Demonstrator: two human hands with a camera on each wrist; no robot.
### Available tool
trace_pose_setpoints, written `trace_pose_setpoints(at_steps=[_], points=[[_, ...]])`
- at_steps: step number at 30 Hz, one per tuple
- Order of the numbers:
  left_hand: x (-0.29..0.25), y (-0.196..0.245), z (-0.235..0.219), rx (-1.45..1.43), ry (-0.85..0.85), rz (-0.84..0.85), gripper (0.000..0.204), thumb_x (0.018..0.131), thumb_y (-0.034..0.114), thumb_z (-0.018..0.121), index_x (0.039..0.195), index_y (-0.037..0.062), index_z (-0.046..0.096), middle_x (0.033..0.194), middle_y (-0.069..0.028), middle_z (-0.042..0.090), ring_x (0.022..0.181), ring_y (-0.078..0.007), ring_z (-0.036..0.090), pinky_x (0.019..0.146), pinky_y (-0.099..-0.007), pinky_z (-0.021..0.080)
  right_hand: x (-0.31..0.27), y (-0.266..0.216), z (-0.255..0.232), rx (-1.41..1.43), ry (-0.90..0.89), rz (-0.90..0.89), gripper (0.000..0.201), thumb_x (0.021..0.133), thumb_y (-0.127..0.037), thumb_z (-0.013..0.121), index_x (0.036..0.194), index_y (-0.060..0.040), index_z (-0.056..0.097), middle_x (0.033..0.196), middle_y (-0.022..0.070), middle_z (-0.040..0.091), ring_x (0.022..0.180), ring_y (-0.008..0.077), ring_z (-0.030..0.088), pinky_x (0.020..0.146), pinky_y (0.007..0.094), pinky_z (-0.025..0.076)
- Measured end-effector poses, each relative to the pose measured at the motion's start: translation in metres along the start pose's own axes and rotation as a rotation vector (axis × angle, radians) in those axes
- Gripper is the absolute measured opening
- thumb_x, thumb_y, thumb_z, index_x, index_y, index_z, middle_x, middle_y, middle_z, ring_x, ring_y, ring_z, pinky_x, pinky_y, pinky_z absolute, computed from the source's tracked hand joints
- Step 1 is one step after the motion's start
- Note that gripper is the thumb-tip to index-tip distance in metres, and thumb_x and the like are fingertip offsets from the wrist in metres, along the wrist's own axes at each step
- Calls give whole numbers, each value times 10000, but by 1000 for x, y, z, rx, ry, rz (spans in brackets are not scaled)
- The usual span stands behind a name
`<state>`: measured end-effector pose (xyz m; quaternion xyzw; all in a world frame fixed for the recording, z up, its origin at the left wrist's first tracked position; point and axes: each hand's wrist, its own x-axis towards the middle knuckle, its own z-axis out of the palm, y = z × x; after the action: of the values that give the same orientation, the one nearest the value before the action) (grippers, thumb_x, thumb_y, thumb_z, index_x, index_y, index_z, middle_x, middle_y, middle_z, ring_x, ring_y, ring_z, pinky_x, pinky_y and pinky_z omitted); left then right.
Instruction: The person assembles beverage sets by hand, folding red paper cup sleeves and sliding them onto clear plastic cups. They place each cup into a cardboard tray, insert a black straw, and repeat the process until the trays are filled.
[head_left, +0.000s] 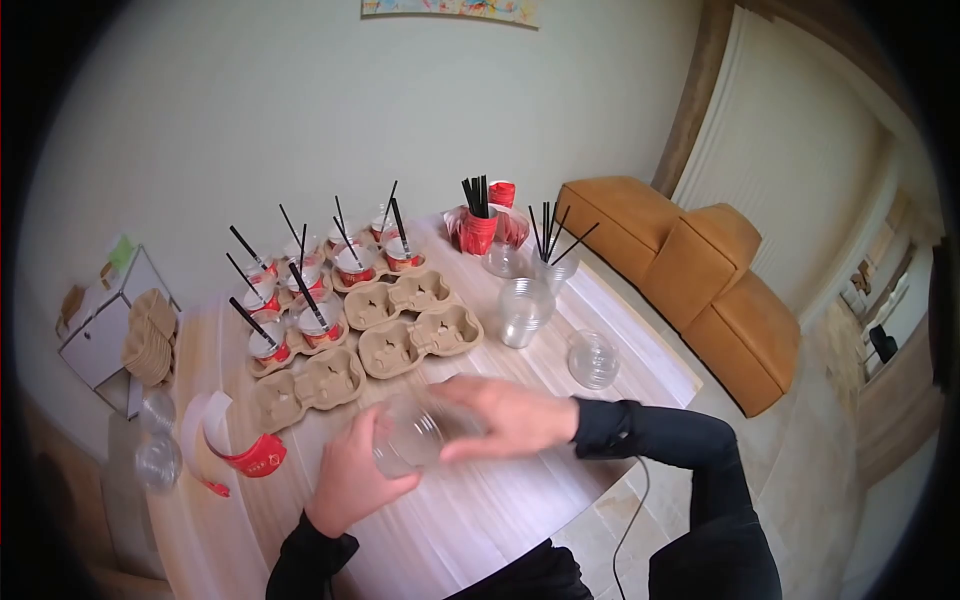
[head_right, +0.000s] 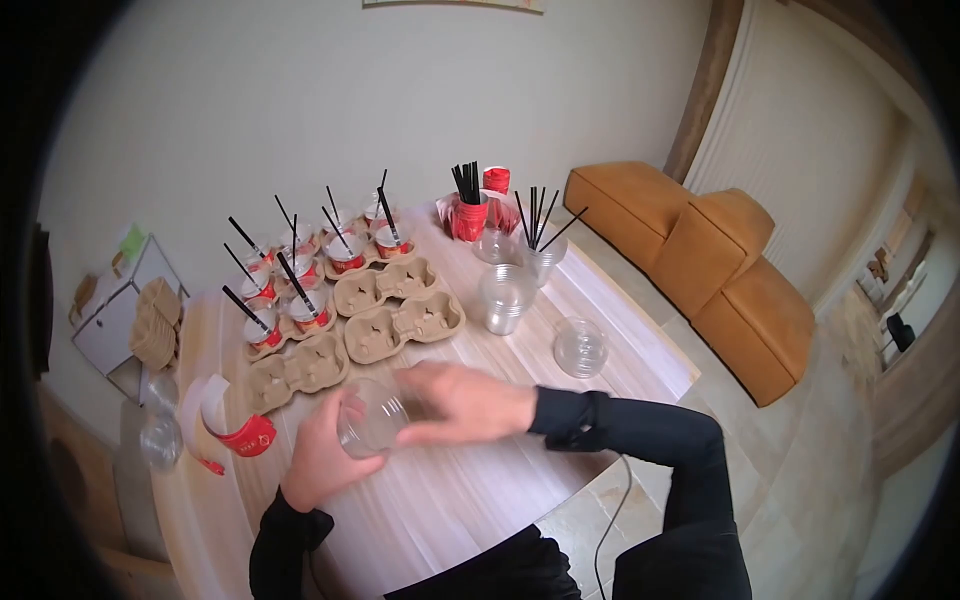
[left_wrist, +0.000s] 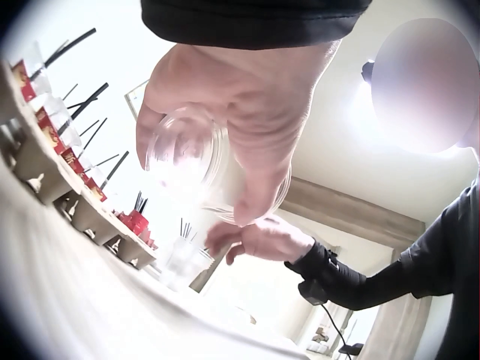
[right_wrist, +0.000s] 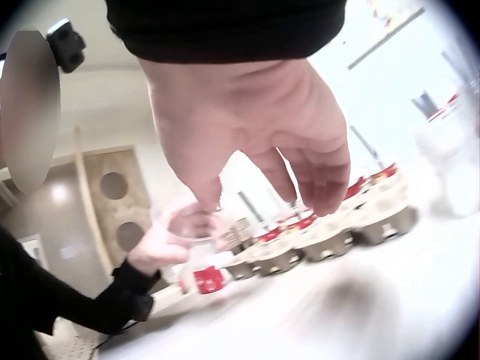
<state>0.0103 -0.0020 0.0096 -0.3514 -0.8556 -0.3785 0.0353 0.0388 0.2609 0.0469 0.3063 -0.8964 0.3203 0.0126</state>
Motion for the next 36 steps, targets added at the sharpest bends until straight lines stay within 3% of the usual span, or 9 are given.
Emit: trace_pose_setpoints(at_steps=[4, 6, 7, 11, 17, 20, 25, 29, 36], points=[[7, -7, -10, -25, 88, -38, 841, 614, 247, 894, 1304, -11, 490, 1049, -175, 670, 962, -300, 675, 847, -401, 537, -43, 95, -55, -284, -12, 384, 386, 874, -367, 729, 888, 17, 698, 885, 179, 698, 803, 323, 669, 752, 399, 539], [8, -8, -13, -42, 95, -40, 833, 616, 243, 892, 1301, -11, 491, 1054, -175, 670, 962, -302, 676, 847, -400, 538, -77, 140, -76, -460, 23, 510, 486, 848, -456, 741, 982, 6, 671, 1031, 221, 673, 879, 357, 647, 796, 417, 523], [8, -9, -13, -53, 94, -38, 825, 619, 238, 891, 1297, -12, 492, 1059, -176, 670, 963, -303, 676, 847, -399, 539, -87, 145, -84, -477, -32, 691, 687, 827, -572, 705, 1205, -3, 640, 1138, 253, 659, 1112, 382, 606, 951, 447, 493], [8, -7, -12, -53, 69, -55, 820, 620, 239, 891, 1294, -11, 494, 1054, -179, 672, 967, -306, 678, 852, -400, 538, -131, 211, -80, -326, -139, 855, 957, 800, -693, 655, 1448, -16, 463, 1262, 305, 597, 1250, 429, 528, 1065, 454, 433], [8, -8, -13, -105, 31, -90, 823, 641, 257, 888, 1304, -13, 483, 1072, -188, 679, 1010, -307, 683, 869, -398, 538, -137, 218, -77, -353, -33, 919, 951, 787, -682, 664, 1442, -20, 473, 1287, 339, 559, 1238, 454, 528, 1056, 474, 435], [5, -7, -17, -118, 41, -140, 847, 630, 229, 912, 1317, -18, 484, 1060, -137, 657, 974, -218, 657, 895, -350, 529, -136, 206, -81, -482, 26, 901, 938, 795, -667, 658, 1453, -26, 467, 1258, 315, 565, 1167, 435, 553, 1014, 487, 451], [7, -6, -16, -208, 29, -102, 848, 667, 290, 895, 1334, -5, 461, 1128, -185, 663, 1024, -278, 685, 888, -395, 543, -70, 61, -62, 19, 212, 387, 915, 828, -492, 748, 1532, -55, 360, 1220, 211, 495, 1097, 331, 508, 991, 426, 434], [4, 0, -7, -197, 2, -78, 841, 671, 288, 897, 1323, -13, 458, 1141, -181, 659, 1019, -274, 686, 888, -392, 545, -13, -9, -21, -48, 156, -139, 956, 817, -480, 763, 1544, -55, 311, 1332, 239, 382, 1185, 364, 449, 1022, 430, 412], [1, 5, -11, -252, 129, 36, 758, 688, 253, 869, 1273, -21, 472, 1070, -198, 679, 974, -346, 697, 839, -426, 557, 50, -23, 38, 81, 113, -318, 911, 837, -429, 719, 1531, -30, 284, 1336, 252, 372, 1176, 404, 454, 1019, 442, 411]])
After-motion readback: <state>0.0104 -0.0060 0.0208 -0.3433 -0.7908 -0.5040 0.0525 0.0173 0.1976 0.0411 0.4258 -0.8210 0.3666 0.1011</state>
